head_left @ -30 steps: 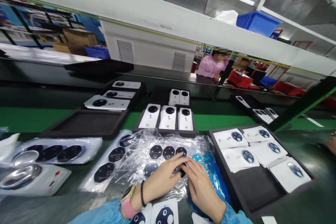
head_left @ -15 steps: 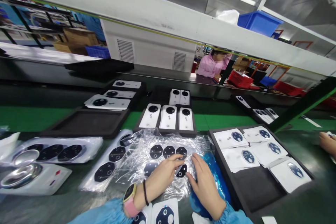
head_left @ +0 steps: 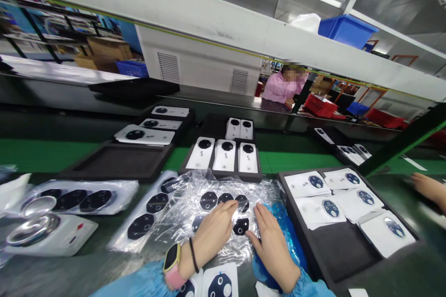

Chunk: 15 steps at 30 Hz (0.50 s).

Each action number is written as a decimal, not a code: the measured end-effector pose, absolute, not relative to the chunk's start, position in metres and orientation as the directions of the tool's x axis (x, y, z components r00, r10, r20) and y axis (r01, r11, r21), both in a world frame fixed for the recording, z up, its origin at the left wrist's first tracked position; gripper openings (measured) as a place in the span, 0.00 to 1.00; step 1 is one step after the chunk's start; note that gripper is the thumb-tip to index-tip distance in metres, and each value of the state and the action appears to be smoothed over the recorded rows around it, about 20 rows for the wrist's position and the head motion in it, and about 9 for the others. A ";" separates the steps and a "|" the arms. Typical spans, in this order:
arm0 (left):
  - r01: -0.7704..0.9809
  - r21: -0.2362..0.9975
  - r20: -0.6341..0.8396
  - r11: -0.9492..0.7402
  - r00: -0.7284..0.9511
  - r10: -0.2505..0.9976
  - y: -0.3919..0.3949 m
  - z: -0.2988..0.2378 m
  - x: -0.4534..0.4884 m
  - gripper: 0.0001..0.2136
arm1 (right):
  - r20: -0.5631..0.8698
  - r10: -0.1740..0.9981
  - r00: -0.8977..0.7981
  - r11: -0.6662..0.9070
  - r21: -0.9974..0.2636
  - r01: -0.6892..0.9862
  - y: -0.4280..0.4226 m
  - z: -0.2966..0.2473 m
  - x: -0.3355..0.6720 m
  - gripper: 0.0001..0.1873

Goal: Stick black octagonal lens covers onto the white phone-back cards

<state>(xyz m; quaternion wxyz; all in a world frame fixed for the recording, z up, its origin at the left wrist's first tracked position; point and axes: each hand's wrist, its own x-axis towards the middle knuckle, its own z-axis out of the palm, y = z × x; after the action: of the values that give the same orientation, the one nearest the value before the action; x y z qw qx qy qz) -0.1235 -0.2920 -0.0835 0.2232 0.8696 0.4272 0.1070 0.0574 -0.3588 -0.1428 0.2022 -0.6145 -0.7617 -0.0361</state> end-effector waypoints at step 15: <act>0.855 0.277 -0.070 -0.438 0.473 0.878 -0.286 -0.072 -0.132 0.22 | 0.294 0.940 -0.174 0.230 -0.168 0.959 -0.358 -0.138 0.059 0.29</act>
<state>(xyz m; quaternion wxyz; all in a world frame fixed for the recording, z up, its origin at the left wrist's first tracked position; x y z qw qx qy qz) -0.1316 -0.2857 -0.0718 0.1381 0.8470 0.5116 0.0420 0.0585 -0.3582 -0.1376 0.1698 -0.6197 -0.7657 -0.0278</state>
